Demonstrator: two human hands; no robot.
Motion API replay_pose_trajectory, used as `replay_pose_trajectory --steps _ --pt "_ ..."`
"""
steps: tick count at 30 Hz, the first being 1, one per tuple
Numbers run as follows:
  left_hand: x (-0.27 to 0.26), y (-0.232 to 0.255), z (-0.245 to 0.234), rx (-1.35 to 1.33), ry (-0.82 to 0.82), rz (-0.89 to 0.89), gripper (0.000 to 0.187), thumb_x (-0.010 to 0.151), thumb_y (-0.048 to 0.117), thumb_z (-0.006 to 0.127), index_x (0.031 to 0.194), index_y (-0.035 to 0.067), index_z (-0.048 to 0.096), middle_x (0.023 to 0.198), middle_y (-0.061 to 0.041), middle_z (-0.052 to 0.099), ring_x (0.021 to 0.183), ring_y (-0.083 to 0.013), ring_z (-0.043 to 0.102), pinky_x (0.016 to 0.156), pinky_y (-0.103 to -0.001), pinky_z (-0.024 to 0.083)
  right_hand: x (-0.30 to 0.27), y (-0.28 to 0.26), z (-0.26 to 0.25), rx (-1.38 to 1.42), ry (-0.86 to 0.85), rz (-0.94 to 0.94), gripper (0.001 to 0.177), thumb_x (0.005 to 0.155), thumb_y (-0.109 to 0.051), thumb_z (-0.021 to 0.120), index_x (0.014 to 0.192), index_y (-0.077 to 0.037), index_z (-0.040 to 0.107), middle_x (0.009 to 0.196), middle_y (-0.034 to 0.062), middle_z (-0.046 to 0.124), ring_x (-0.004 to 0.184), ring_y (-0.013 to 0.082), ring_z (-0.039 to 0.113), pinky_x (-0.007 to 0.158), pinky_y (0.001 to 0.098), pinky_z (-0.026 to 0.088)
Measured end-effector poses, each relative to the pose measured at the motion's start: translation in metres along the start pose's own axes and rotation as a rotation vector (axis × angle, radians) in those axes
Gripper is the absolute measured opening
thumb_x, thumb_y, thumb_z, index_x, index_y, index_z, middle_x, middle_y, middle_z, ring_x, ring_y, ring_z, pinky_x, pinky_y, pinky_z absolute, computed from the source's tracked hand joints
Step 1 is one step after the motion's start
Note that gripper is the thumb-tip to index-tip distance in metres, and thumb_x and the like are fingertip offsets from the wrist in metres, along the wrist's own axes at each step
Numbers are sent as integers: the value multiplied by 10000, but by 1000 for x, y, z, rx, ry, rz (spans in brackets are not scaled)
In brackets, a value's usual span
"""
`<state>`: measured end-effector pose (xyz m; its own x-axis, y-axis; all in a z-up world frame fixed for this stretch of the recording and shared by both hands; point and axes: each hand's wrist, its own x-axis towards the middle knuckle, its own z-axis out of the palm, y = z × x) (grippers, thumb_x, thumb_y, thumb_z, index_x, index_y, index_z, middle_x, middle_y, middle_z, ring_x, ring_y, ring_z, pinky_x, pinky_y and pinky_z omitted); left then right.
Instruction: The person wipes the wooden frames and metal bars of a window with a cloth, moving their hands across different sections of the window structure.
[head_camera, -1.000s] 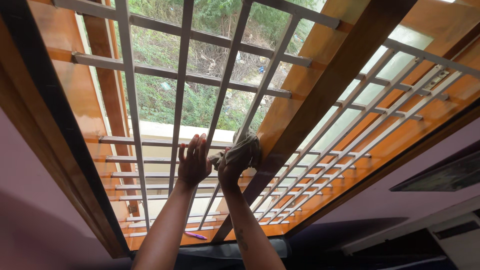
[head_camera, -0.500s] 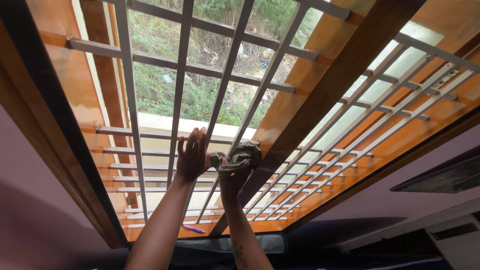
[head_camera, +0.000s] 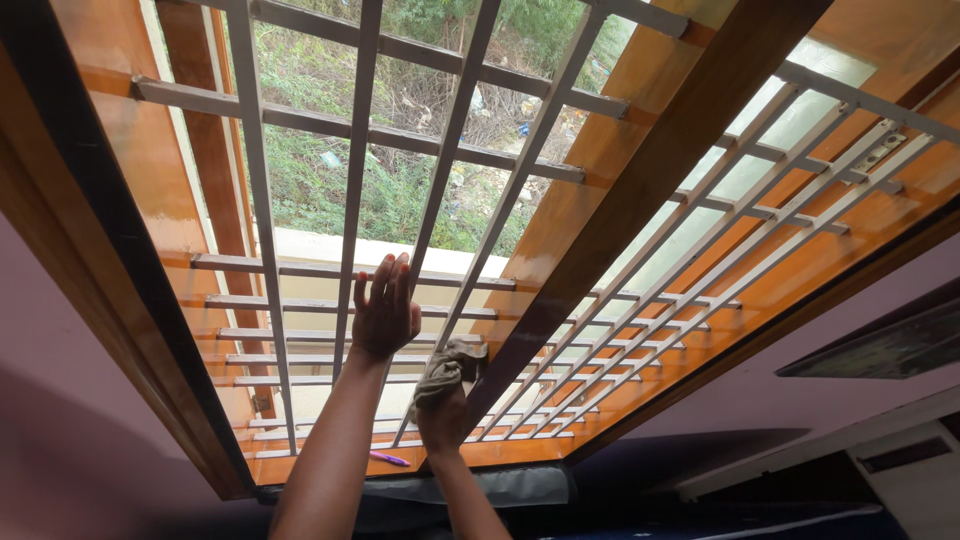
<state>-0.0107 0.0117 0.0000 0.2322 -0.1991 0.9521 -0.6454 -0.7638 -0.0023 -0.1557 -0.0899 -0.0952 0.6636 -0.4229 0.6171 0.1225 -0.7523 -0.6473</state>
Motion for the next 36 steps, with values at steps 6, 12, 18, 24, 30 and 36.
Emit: replay_pose_trajectory --steps 6,12,18,24,30,36 --pt "-1 0 -2 6 -20 -11 849 862 122 506 1612 -29 137 1546 -147 498 1476 -290 457 1293 -531 13 28 -43 -10 17 211 -42 582 701 -77 716 1233 85 546 1169 230 637 1132 394 626 1114 537 398" --pt "-2 0 0 14 -26 -13 833 861 127 499 1604 -27 156 1540 -144 505 1472 -284 456 1294 -524 8 113 -95 -45 40 280 -77 456 786 -85 700 1215 38 606 1175 216 594 1122 414 619 1023 497 508" --pt "-1 0 0 18 -12 1 818 871 123 493 1599 -41 157 1534 -155 514 1469 -292 456 1285 -530 5 107 -71 -29 -1 236 -139 432 800 -34 698 1221 11 610 1173 203 590 1101 393 635 1001 476 512" --pt "-1 -1 -1 1 1 4 784 900 119 477 1604 -37 167 1538 -154 513 1478 -290 455 1293 -528 20 23 5 18 -283 -45 -18 405 646 -39 776 1012 6 609 1113 203 600 1072 413 601 948 498 498" --pt "1 0 -2 6 7 7 774 903 118 471 1599 -40 170 1537 -157 516 1473 -292 459 1288 -527 26 -7 27 25 -103 -222 274 346 799 -128 782 1089 -25 625 1100 197 648 1033 371 652 897 474 545" --pt "-2 -1 2 -9 12 0 761 908 124 463 1596 -35 182 1540 -155 513 1476 -291 454 1294 -528 27 64 -60 -21 381 295 251 442 905 -180 752 1264 -34 539 1164 146 662 1063 288 708 924 393 611"
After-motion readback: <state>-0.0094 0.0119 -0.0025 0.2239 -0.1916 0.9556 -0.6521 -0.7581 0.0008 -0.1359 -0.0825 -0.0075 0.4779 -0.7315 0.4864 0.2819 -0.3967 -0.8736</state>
